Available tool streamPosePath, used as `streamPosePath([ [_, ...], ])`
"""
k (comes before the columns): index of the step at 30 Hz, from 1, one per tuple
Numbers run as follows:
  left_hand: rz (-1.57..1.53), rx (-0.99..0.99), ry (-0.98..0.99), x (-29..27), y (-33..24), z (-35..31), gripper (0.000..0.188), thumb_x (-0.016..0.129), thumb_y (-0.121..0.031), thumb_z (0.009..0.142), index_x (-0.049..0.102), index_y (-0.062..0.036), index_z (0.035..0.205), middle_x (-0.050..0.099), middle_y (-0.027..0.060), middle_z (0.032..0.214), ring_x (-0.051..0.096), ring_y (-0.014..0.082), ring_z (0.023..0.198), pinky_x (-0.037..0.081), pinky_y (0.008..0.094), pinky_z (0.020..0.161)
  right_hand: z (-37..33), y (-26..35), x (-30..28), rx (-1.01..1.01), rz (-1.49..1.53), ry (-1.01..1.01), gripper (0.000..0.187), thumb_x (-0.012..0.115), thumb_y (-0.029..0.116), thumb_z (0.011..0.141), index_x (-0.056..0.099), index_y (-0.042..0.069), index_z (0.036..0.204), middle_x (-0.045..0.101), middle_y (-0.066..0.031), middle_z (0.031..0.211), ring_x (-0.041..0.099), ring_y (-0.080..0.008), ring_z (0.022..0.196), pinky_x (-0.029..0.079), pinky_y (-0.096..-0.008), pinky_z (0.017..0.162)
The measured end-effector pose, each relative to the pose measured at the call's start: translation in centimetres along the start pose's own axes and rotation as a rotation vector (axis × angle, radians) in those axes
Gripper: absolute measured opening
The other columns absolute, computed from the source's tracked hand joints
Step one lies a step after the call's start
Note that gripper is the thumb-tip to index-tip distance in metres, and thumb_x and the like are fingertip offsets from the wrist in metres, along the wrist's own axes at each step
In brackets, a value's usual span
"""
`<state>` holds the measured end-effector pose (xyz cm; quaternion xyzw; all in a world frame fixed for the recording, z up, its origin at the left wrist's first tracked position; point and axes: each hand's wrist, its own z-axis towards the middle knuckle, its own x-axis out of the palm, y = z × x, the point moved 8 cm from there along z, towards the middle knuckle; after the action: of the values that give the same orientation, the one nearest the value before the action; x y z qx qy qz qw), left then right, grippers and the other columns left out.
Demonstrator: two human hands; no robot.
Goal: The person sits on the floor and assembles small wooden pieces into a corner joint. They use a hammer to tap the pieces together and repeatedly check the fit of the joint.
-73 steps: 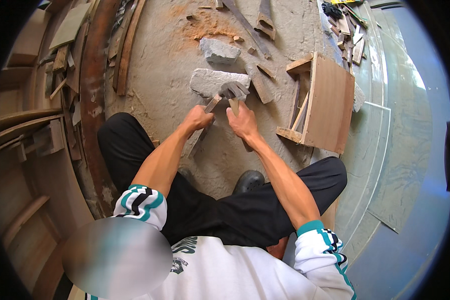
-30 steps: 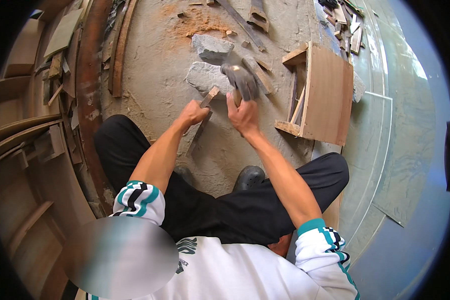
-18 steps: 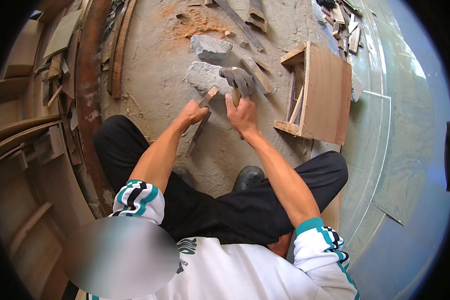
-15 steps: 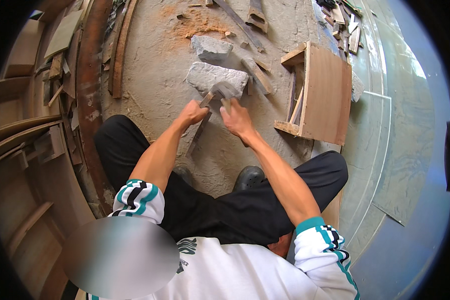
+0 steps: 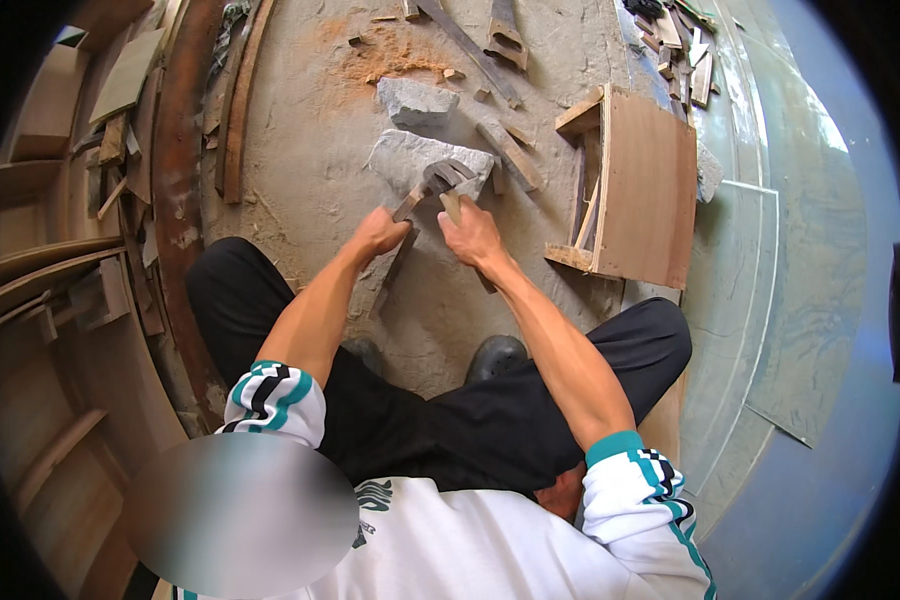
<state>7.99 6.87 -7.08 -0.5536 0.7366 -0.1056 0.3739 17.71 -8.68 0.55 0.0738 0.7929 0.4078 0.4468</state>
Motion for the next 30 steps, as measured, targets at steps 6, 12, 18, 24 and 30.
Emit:
streamPosePath([
  [6, -0.004, -0.065, -0.031, -0.4, 0.7, 0.4, 0.043, 0.062, -0.03, 0.076, 0.065, 0.0103, 0.09, 0.066, 0.0315, 0.089, 0.067, 0.0416, 0.088, 0.049, 0.0467, 0.08, -0.1, 4.2, -4.2, -0.036, 0.18, -0.187, 0.036, 0.058, 0.03, 0.092, 0.052, -0.001, 0.11, 0.064, -0.0317, 0.078, 0.064, -0.0511, 0.078, 0.051, -0.0555, 0.068],
  [12, -0.001, 0.108, 0.024, -0.1, -1.3, -0.5, 0.048, 0.063, -0.031, 0.076, 0.063, 0.0153, 0.089, 0.064, 0.0365, 0.091, 0.066, 0.0442, 0.092, 0.05, 0.0469, 0.081, -0.7, -0.1, -0.4, 0.026, 0.0, -0.055, 0.038, 0.059, 0.034, 0.092, 0.055, 0.0, 0.108, 0.065, -0.031, 0.08, 0.066, -0.049, 0.081, 0.051, -0.0532, 0.07],
  [18, 0.015, -0.011, -0.023, -0.9, -0.3, 0.2, 0.044, 0.062, -0.03, 0.075, 0.066, 0.0111, 0.091, 0.065, 0.0339, 0.091, 0.067, 0.0429, 0.089, 0.051, 0.0463, 0.08, -0.4, 4.1, -4.0, 0.021, 0.134, -0.153, 0.037, 0.059, 0.032, 0.091, 0.056, -0.002, 0.105, 0.066, -0.0315, 0.082, 0.065, -0.0506, 0.084, 0.052, -0.0537, 0.074],
  [24, 0.015, 0.183, -0.107, -0.7, -0.7, 0.1, 0.043, 0.061, -0.029, 0.076, 0.064, 0.0124, 0.085, 0.065, 0.0324, 0.082, 0.067, 0.0412, 0.082, 0.05, 0.0463, 0.075, -0.2, 1.3, -0.6, 0.089, 0.034, -0.001, 0.045, 0.061, 0.037, 0.09, 0.059, -0.004, 0.105, 0.066, -0.0329, 0.094, 0.065, -0.0483, 0.093, 0.051, -0.0511, 0.081],
  [30, 0.002, 0.023, -0.029, -0.8, 0.0, 0.7, 0.04, 0.062, -0.032, 0.077, 0.061, 0.0088, 0.077, 0.059, 0.0207, 0.066, 0.062, 0.0308, 0.067, 0.049, 0.0447, 0.066, 0.3, 1.2, -2.6, 0.137, 0.041, -0.06, 0.045, 0.059, 0.036, 0.089, 0.057, -0.005, 0.107, 0.065, -0.0346, 0.092, 0.063, -0.0515, 0.092, 0.05, -0.055, 0.083],
])
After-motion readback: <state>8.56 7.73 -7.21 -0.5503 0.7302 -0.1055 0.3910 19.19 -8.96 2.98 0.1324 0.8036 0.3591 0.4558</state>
